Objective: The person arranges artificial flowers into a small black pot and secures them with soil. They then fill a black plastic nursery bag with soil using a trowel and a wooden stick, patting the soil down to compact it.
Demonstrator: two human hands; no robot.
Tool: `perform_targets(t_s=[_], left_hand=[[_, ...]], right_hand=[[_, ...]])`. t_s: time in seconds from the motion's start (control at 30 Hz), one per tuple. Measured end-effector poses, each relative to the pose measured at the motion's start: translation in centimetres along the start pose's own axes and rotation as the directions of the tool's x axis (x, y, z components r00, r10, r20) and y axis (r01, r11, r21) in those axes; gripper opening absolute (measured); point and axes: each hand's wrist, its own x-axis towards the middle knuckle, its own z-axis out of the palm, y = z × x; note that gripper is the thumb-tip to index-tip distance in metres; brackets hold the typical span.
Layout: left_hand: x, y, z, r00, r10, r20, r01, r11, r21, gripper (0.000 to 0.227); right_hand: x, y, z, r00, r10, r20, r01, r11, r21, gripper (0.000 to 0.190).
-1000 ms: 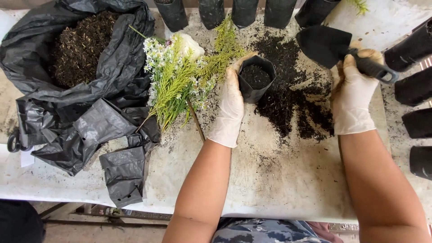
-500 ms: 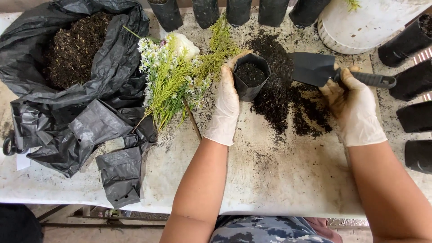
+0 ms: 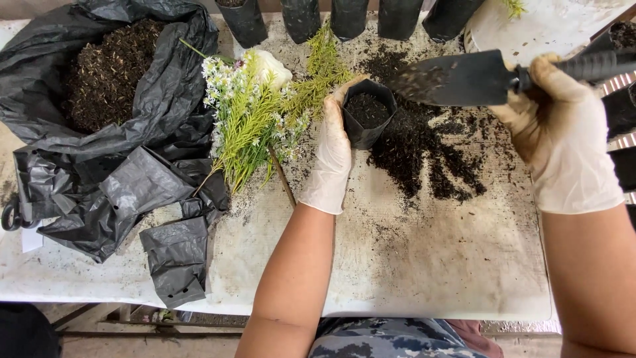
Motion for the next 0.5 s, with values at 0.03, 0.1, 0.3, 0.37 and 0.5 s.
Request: perform_targets(t_s=[0.03, 0.1, 0.3, 0.37, 0.5], left_hand=[[0.1, 0.2, 0.1, 1.000, 0.002, 0.000, -0.002, 1.000, 0.000, 0.079], [0.0, 0.6, 0.3, 1.000, -0.024, 0.016, 0.024, 1.000, 0.009, 0.086], [0.1, 0.4, -0.1, 0.998, -0.050, 0.039, 0.050, 0.999, -0.006, 0.086], [0.0, -0.3, -0.4, 0.998, -0.058, 0.011, 0.058, 0.998, -0.013, 0.084], [0.1, -0.3, -0.4, 0.995, -0.097, -0.015, 0.097, 0.995, -0.021, 0.085]], right_hand=[[-0.3, 0.0, 0.8, 1.000, -0.001, 0.002, 0.001, 1.000, -0.001, 0.015], [-1.0, 0.2, 2.4, 0.988, -0.133, 0.076, 0.144, 0.977, -0.159, 0.014], [-1.5, 1.3, 5.0, 0.859, -0.338, 0.385, 0.508, 0.657, -0.557, 0.020], [-1.4, 1.4, 5.4, 0.763, -0.375, 0.526, 0.643, 0.520, -0.562, 0.022], [-2.1, 0.6, 6.6, 0.244, -0.336, 0.910, 0.966, 0.006, -0.257, 0.014]])
